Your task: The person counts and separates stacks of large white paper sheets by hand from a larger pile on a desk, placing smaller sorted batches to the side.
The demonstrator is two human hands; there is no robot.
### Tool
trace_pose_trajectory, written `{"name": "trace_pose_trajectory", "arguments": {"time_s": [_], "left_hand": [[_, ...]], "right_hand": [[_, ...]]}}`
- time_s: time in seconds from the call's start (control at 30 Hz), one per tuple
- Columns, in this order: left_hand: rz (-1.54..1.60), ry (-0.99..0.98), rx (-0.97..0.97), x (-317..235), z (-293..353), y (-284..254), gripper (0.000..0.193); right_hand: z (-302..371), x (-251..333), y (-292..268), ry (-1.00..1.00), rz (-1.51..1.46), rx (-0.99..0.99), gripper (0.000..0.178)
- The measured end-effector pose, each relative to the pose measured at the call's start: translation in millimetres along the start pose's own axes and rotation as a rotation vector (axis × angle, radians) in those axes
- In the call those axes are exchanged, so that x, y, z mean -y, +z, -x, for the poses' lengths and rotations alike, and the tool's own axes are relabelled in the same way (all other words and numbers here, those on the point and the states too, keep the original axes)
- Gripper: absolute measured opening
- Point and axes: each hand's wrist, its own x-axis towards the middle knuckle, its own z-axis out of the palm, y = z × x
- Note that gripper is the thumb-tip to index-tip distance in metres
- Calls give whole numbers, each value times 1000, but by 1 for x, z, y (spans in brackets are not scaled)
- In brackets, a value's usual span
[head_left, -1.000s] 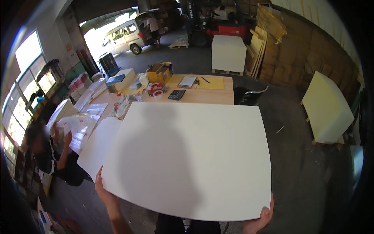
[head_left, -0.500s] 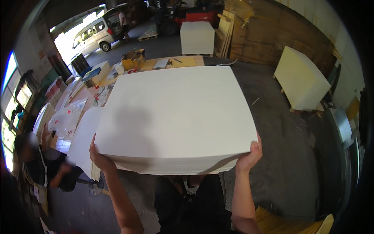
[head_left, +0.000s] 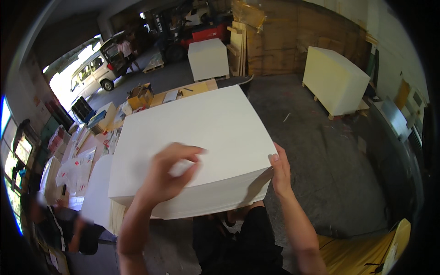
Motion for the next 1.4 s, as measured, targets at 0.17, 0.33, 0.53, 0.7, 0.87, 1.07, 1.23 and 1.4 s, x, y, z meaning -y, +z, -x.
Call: {"name": "trace_pose_trajectory", "arguments": {"time_s": [0.17,0.33,0.53,0.7,0.87,1.07,1.23,1.4], "left_hand": [[-66,126,388,4,-56,55,19],[-4,64,313,16,-40,71,16],[133,2,162,15,-41,72,12],[208,-9,90,25,-42,71,14],[347,-66,200,29,-42,66,23],[413,33,262,27,-47,59,46],[342,15,333,29,-46,57,60],[358,-11,384,32,-48,55,61]], "right_hand": [[-3,13,-17,-13,201,13,44],[-2,72,-37,-9,694,66,45],[-25,125,-20,-71,1025,190,49],[-35,109,27,-276,944,54,42],[-42,94,29,207,-176,-60,46],[-52,102,24,230,-86,-23,44],[-52,98,21,308,-290,3,42],[-51,97,19,312,-232,11,44]]}}
